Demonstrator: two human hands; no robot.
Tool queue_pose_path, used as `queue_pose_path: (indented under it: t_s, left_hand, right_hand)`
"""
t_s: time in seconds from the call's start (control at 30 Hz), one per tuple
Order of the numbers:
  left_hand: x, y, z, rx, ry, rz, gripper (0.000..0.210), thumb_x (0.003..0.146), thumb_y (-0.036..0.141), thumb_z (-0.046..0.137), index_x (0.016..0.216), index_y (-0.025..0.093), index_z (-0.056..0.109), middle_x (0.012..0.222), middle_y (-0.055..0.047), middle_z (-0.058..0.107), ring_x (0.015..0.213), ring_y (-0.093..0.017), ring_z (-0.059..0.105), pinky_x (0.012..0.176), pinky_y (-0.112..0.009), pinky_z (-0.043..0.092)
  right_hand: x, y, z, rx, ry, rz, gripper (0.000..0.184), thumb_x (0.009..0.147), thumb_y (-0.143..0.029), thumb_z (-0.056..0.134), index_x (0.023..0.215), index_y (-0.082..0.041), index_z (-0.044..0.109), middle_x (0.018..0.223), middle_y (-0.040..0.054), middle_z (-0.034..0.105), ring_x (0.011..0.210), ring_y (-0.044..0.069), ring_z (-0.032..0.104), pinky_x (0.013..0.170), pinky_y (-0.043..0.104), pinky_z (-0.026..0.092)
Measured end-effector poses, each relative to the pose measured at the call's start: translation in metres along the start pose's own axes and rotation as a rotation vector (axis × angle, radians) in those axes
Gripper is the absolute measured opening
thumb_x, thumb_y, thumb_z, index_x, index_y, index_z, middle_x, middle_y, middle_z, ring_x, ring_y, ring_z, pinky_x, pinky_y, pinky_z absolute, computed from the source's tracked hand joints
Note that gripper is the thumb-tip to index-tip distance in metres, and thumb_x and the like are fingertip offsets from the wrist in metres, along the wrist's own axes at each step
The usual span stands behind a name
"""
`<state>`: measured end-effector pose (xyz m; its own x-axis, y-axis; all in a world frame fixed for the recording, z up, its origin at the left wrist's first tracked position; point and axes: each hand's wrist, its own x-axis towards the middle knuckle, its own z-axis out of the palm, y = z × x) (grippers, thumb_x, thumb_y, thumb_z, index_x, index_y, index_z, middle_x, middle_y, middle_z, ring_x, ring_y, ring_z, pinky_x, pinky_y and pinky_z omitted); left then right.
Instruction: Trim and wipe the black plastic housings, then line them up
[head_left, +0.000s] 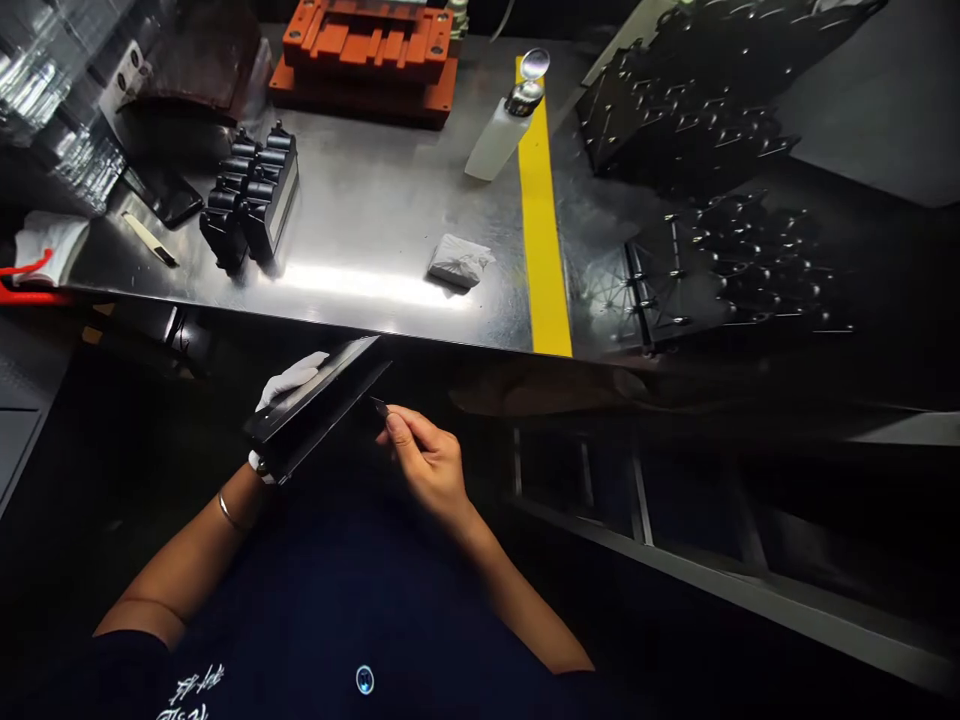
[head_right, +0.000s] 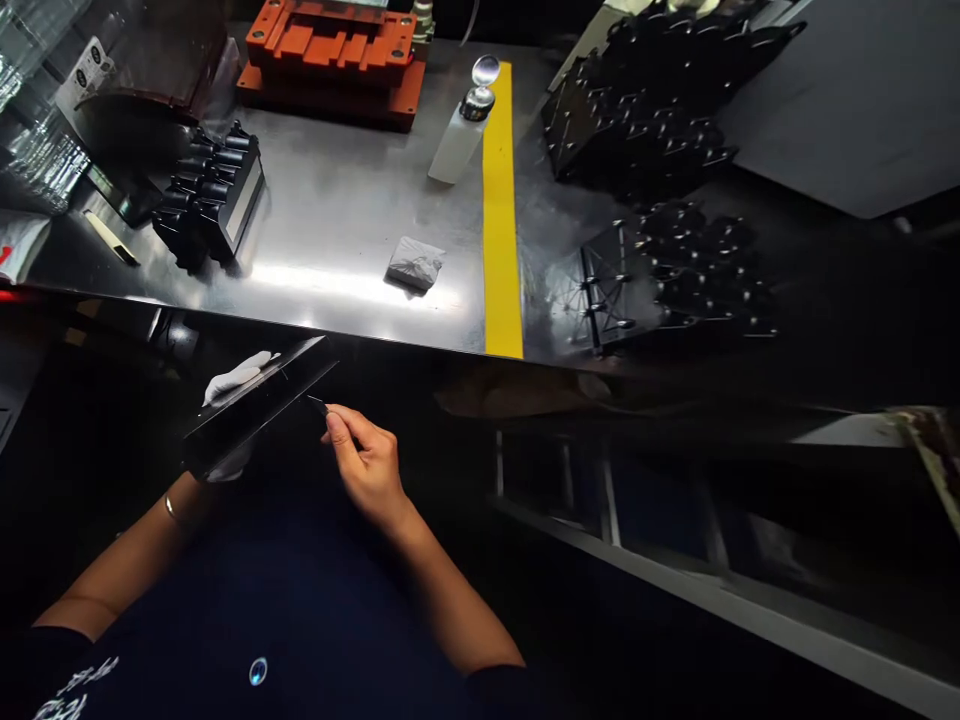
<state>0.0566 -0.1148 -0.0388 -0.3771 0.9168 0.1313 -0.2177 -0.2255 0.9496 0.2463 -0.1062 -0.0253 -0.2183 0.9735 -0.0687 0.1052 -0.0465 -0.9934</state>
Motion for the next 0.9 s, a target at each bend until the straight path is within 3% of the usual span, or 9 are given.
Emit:
queue_pose_path:
  t_s: [0.1, 0.2, 0.5, 0.73, 0.9]
  left_hand:
    - [-0.002, 0.002, 0.0, 0.002, -0.094, 0.067, 0.037, 0.076, 0.044, 0.07, 0.104, 0.021, 0.072, 0.128, -0.009, 0.063, 0.126, -0.035, 0.052, 0.11, -0.053, 0.036]
    - [-0.004, 0.003, 0.0, 0.005, -0.107, 0.107, 0.037, 0.078, 0.045, 0.068, 0.108, 0.023, 0.071, 0.131, -0.009, 0.061, 0.128, -0.035, 0.049, 0.109, -0.056, 0.036]
    - [-0.002, 0.007, 0.003, 0.149, -0.187, 0.309, 0.03, 0.083, 0.032, 0.066, 0.113, 0.029, 0.067, 0.131, -0.006, 0.062, 0.128, -0.029, 0.052, 0.108, -0.053, 0.039]
    - [-0.005, 0.009, 0.008, 0.179, -0.123, 0.35, 0.027, 0.083, 0.029, 0.067, 0.11, 0.029, 0.068, 0.124, -0.004, 0.066, 0.124, -0.028, 0.056, 0.106, -0.051, 0.043]
    - [-0.012, 0.015, 0.011, 0.182, -0.116, 0.317, 0.025, 0.079, 0.032, 0.071, 0.103, 0.028, 0.07, 0.119, -0.004, 0.069, 0.12, -0.03, 0.059, 0.104, -0.054, 0.045]
  right_hand:
    - [-0.004, -0.011, 0.009, 0.039, 0.011, -0.017, 0.021, 0.087, -0.033, 0.061, 0.099, -0.023, 0.075, 0.076, 0.0031, 0.07, 0.068, 0.014, 0.063, 0.062, 0.027, 0.054]
    - [-0.007, -0.015, 0.015, 0.122, -0.013, -0.057, 0.018, 0.082, -0.025, 0.067, 0.098, -0.027, 0.076, 0.082, 0.0027, 0.07, 0.075, 0.014, 0.064, 0.067, 0.027, 0.054]
    - [-0.004, -0.008, 0.013, 0.2, 0.064, -0.092, 0.025, 0.076, -0.016, 0.072, 0.095, -0.032, 0.076, 0.082, 0.0008, 0.069, 0.077, 0.012, 0.064, 0.068, 0.026, 0.052]
    - [0.005, -0.007, 0.01, 0.146, 0.139, -0.14, 0.024, 0.075, -0.016, 0.073, 0.093, -0.031, 0.076, 0.08, 0.001, 0.069, 0.076, 0.013, 0.062, 0.071, 0.029, 0.051]
    - [0.018, 0.008, 0.007, 0.168, 0.234, -0.072, 0.017, 0.075, -0.023, 0.073, 0.091, -0.027, 0.077, 0.086, 0.0028, 0.071, 0.082, 0.016, 0.065, 0.074, 0.031, 0.052]
